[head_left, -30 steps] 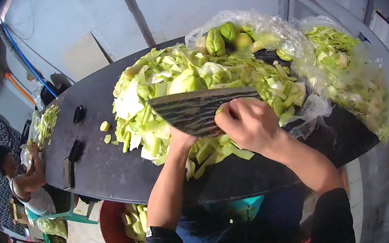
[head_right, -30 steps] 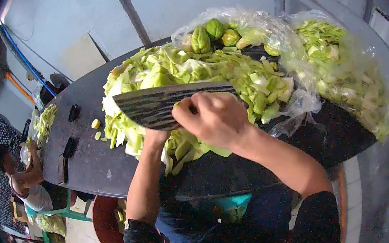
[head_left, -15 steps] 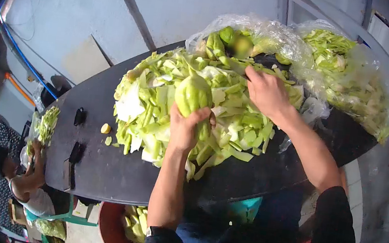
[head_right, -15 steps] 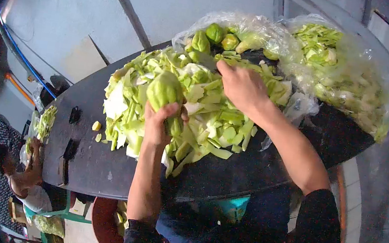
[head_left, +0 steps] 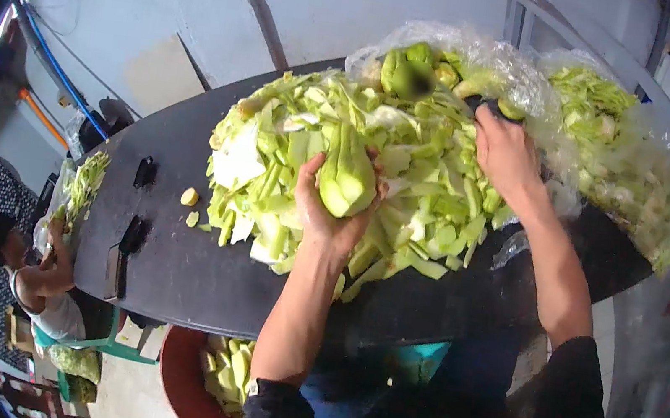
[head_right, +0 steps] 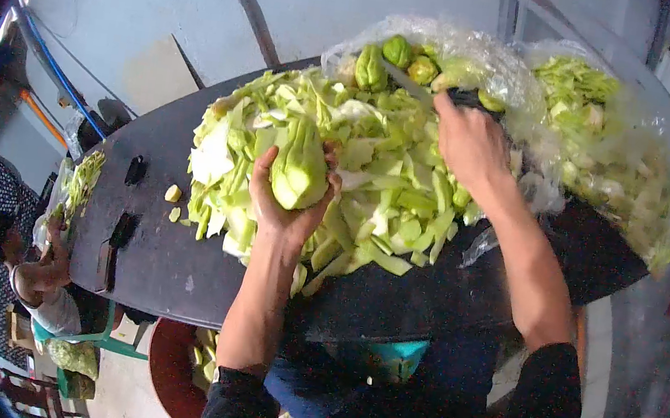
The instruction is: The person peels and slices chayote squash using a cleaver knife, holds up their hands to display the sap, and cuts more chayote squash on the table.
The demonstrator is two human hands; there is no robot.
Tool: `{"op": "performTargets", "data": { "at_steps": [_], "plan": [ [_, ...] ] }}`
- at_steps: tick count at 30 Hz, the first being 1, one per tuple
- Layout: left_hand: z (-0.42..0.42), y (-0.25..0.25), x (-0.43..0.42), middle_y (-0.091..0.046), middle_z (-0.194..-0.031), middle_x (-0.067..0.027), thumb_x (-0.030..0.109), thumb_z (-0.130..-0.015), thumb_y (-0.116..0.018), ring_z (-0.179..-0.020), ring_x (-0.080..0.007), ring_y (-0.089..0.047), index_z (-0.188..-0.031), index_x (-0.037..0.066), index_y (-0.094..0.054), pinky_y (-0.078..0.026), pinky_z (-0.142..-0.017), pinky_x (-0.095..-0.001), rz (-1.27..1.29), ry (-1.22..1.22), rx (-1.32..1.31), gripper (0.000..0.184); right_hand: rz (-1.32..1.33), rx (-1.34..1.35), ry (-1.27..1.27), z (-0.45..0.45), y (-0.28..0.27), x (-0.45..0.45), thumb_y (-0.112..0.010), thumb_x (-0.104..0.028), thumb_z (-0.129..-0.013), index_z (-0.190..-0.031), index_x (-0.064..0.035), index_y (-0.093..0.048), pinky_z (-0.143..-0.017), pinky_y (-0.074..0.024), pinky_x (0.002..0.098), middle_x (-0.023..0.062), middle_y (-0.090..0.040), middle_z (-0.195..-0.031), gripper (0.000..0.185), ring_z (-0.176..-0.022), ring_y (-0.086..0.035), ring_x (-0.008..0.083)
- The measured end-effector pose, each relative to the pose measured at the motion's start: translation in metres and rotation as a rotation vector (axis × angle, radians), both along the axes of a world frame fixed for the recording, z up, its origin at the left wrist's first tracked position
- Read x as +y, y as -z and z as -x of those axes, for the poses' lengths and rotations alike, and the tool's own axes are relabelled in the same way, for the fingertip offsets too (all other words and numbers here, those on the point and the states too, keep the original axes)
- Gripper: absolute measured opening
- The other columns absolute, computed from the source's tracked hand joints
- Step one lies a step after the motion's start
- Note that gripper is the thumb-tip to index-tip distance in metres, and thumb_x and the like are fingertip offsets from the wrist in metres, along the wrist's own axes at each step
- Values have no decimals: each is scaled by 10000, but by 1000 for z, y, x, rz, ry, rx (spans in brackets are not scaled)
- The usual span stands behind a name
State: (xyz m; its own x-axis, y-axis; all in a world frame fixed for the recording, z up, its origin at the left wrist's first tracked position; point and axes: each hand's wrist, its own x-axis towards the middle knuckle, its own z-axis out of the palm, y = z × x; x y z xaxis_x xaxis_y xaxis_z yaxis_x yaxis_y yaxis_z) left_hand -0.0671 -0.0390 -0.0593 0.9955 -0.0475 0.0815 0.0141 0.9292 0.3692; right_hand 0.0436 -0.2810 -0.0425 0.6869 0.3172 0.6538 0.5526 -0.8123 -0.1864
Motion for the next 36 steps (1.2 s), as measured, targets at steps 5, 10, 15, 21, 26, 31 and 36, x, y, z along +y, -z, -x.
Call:
{"op": "performTargets", "data": {
  "at_steps": [5,10,15,21,26,31,36],
  "plan": [
    [-4,6,2,-569,-1203,-179,501,-947,-436,-1066,-313,-559,-1271,37,-510,-478,-935,-443,206,-14,-20,571,-19,-304,-252,38,-2,24,-574,-41,-808,-899,-97,-550,-527,-528,417,118,-613,-742,110,-620,-646,321],
    [1,25,3,-631,-1119,-190,513,-938,-431,-1026,-303,-605,-1206,1,-551,-472,-955,-439,190,38,-160,590,119,-641,-537,85,4,60,-614,-143,-737,-760,-120,-548,-452,-447,241,-8,-439,-643,74,-551,-529,123],
    [-3,20,1,-635,-1066,-201,513,-951,-415,-951,-299,-629,-1199,-9,-532,-522,-871,-425,20,-32,-132,590,84,-679,-581,100,9,77,-602,-152,-726,-742,-142,-548,-460,-426,213,-13,-411,-640,57,-558,-502,107],
    [0,18,0,-624,-1069,-186,513,-946,-423,-944,-297,-625,-1205,-4,-527,-517,-871,-424,41,-78,-91,588,83,-664,-599,104,6,75,-610,-144,-726,-742,-141,-549,-452,-419,220,-8,-411,-639,63,-556,-500,111],
    [5,8,-14,-624,-1095,-146,508,-933,-446,-1035,-285,-589,-1202,23,-540,-469,-939,-425,93,-149,-76,562,116,-614,-522,86,14,70,-622,-144,-760,-769,-137,-565,-439,-453,275,2,-439,-641,58,-534,-524,150],
    [7,-4,-13,-607,-1195,-92,454,-910,-531,-1141,-261,-563,-1251,114,-545,-436,-1007,-454,-90,-194,-25,481,24,-283,-342,37,15,48,-614,-127,-814,-850,-106,-564,-457,-520,391,62,-596,-683,66,-589,-658,250],
    [6,15,-5,-633,-1147,-124,486,-924,-476,-1049,-276,-602,-1261,81,-553,-473,-950,-447,3,-70,-65,532,84,-500,-578,88,-2,57,-608,-139,-761,-802,-122,-562,-454,-493,286,-4,-499,-638,64,-558,-591,152]
  ]
}}
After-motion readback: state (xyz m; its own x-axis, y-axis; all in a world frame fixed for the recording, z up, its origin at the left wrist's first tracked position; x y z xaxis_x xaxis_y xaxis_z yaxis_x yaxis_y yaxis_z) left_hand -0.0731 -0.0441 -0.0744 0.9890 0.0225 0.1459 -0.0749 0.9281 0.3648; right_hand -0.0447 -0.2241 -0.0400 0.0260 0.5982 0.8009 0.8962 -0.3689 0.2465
